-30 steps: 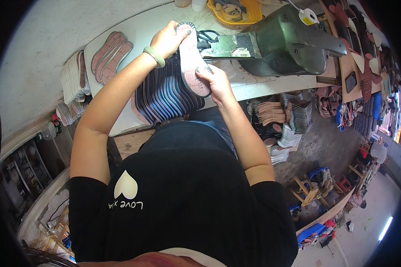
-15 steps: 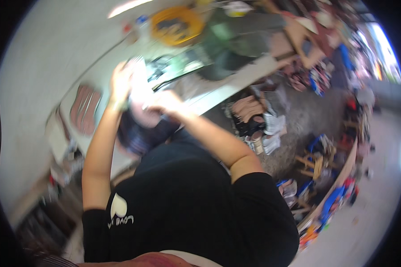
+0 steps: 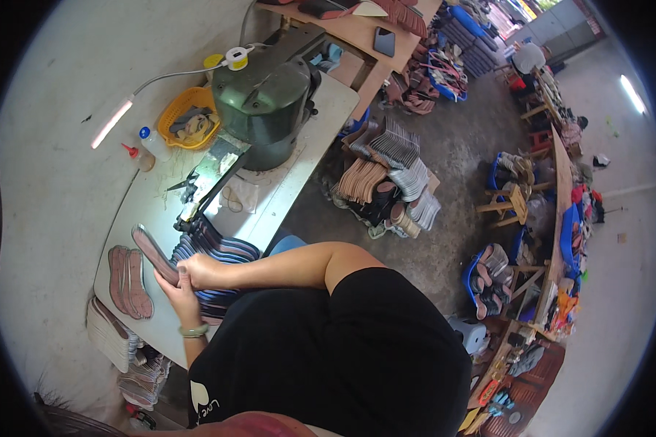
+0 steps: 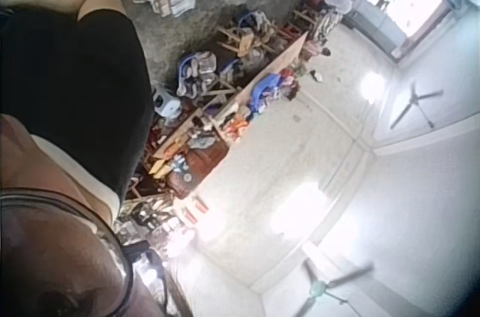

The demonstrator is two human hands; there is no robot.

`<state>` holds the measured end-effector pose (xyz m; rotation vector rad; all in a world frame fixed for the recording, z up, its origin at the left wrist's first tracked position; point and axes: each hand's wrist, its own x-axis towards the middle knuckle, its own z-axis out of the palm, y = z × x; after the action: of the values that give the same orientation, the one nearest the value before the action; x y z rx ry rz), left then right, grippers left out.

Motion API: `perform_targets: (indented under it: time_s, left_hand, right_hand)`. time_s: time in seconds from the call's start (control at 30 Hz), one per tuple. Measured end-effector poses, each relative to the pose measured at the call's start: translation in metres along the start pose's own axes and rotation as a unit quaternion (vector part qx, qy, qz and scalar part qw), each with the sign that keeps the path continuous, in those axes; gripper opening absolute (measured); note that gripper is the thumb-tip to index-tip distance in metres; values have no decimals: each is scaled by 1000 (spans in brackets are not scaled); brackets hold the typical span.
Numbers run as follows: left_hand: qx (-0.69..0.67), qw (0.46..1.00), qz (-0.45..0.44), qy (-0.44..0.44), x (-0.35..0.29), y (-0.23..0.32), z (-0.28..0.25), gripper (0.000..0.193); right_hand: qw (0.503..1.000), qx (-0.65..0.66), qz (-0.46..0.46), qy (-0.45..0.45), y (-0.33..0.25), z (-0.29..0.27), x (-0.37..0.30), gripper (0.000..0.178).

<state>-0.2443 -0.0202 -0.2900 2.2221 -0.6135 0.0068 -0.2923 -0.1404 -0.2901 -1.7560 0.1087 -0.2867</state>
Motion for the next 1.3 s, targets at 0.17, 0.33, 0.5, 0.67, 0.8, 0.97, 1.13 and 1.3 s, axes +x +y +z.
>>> perform_targets:
  time_s: [0.17, 0.33, 0.5, 0.67, 0.8, 0.97, 1.13, 1.3]
  left_hand:
    - [-11, 995, -70, 68, 22, -44, -24, 59]
    - [413, 893, -111, -141, 80, -106, -60, 67]
    - [519, 850, 46, -79, 67, -177, -50, 66]
    - [237, 961, -135, -56, 5, -191, -46, 56]
    - [-172, 925, -299, -163, -61, -166, -21, 51]
    - [-283, 901, -329, 7, -68, -152, -17, 53]
    - [-267, 951, -144, 53, -31, -29, -27, 47]
    - [-561, 783, -245, -113, 4, -5, -36, 36]
  right_hand:
    - [967, -126, 9, -222, -14, 4, -9, 29]
    - [974, -97, 86, -185, 4, -23, -20, 29]
    - [973, -80, 132, -173, 0, -45, -31, 28]
    - [976, -74, 150, -139, 11, -42, -35, 27]
    - [979, -58, 144, -129, 28, -31, -29, 25]
    - [959, -57, 197, -197, 12, 1, -19, 36]
    - [954, -5, 182, -239, 4, 11, -9, 38]
    - [939, 234, 209, -141, -12, -41, 4, 24]
